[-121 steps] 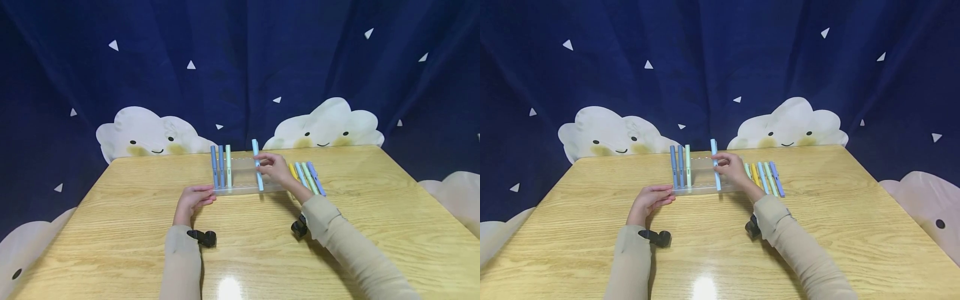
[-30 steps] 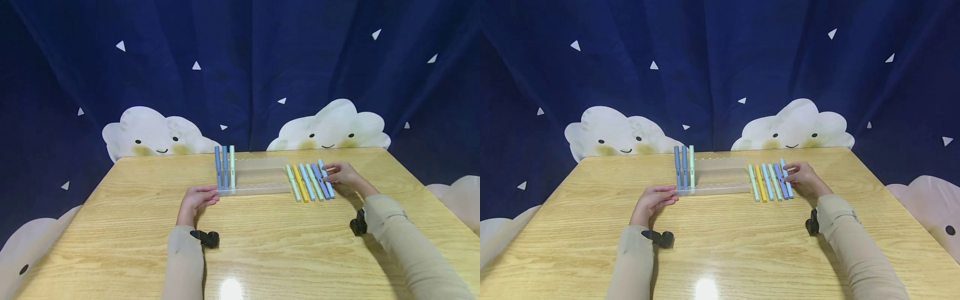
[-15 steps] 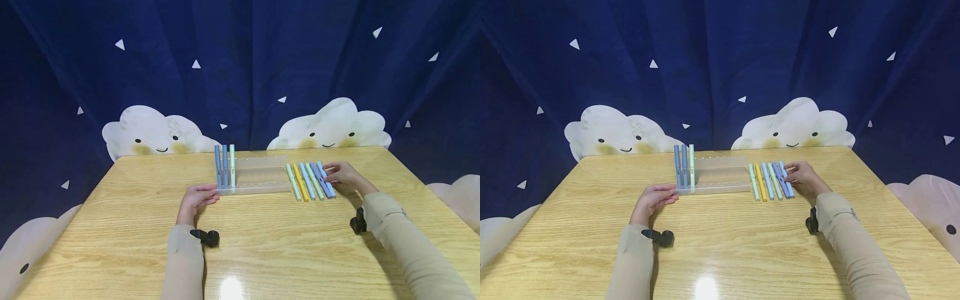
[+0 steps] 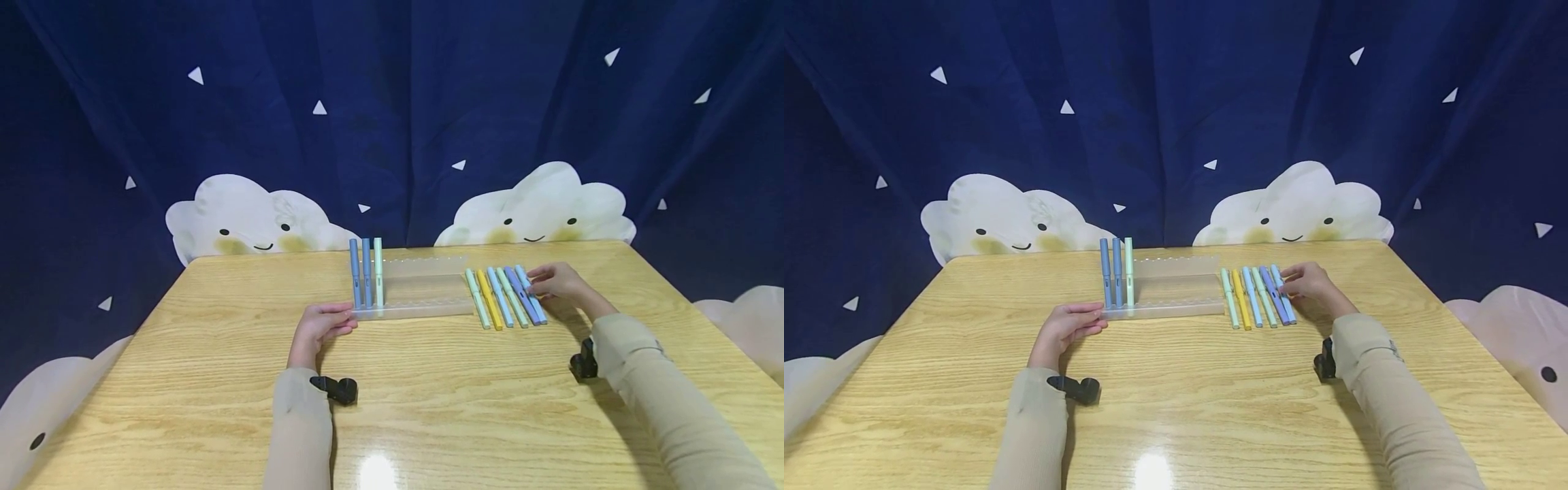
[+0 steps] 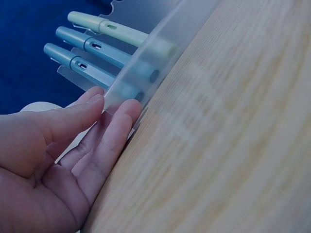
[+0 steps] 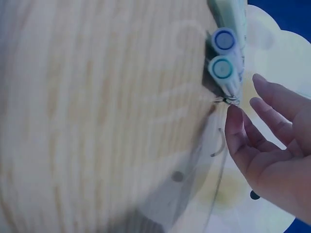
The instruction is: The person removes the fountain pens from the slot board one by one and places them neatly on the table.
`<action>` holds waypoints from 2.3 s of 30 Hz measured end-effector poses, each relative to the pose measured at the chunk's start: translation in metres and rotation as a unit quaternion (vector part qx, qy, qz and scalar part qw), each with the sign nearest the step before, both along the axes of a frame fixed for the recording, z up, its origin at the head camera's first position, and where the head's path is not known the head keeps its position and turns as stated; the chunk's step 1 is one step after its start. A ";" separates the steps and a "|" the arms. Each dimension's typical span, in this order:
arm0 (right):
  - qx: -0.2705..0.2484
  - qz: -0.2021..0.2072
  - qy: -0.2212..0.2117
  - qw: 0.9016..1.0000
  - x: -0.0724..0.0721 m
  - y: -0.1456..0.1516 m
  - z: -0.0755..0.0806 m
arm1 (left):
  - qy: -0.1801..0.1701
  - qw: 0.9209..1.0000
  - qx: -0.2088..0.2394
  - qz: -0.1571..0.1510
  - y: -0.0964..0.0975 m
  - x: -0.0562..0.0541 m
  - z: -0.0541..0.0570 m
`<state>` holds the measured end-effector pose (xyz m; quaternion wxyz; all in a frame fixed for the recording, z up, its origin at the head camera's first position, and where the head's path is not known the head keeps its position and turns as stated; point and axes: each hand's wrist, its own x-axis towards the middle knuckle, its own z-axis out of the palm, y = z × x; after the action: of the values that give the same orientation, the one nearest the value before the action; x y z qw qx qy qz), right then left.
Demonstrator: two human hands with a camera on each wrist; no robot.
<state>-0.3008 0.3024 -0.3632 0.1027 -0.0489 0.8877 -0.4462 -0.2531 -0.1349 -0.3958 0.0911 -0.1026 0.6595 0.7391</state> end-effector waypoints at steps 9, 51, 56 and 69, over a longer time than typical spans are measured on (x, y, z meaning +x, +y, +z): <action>-0.030 -0.034 0.022 0.999 0.006 -0.010 0.012 | 0.002 1.000 0.000 -0.003 0.000 0.001 0.001; -0.198 0.018 0.016 0.980 0.002 -0.116 0.016 | -0.001 1.000 -0.005 0.000 0.000 0.003 0.003; -0.208 0.029 0.022 0.977 0.001 -0.131 0.016 | 0.000 1.000 -0.007 -0.001 0.000 0.002 0.002; -0.204 0.041 0.033 0.978 0.002 -0.169 0.016 | 0.007 1.000 0.007 -0.004 -0.001 0.003 0.003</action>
<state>-0.2992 0.1331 -0.3469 0.0796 -0.1197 0.7783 -0.6112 -0.2501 -0.1355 -0.3928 0.0901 -0.0938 0.6552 0.7442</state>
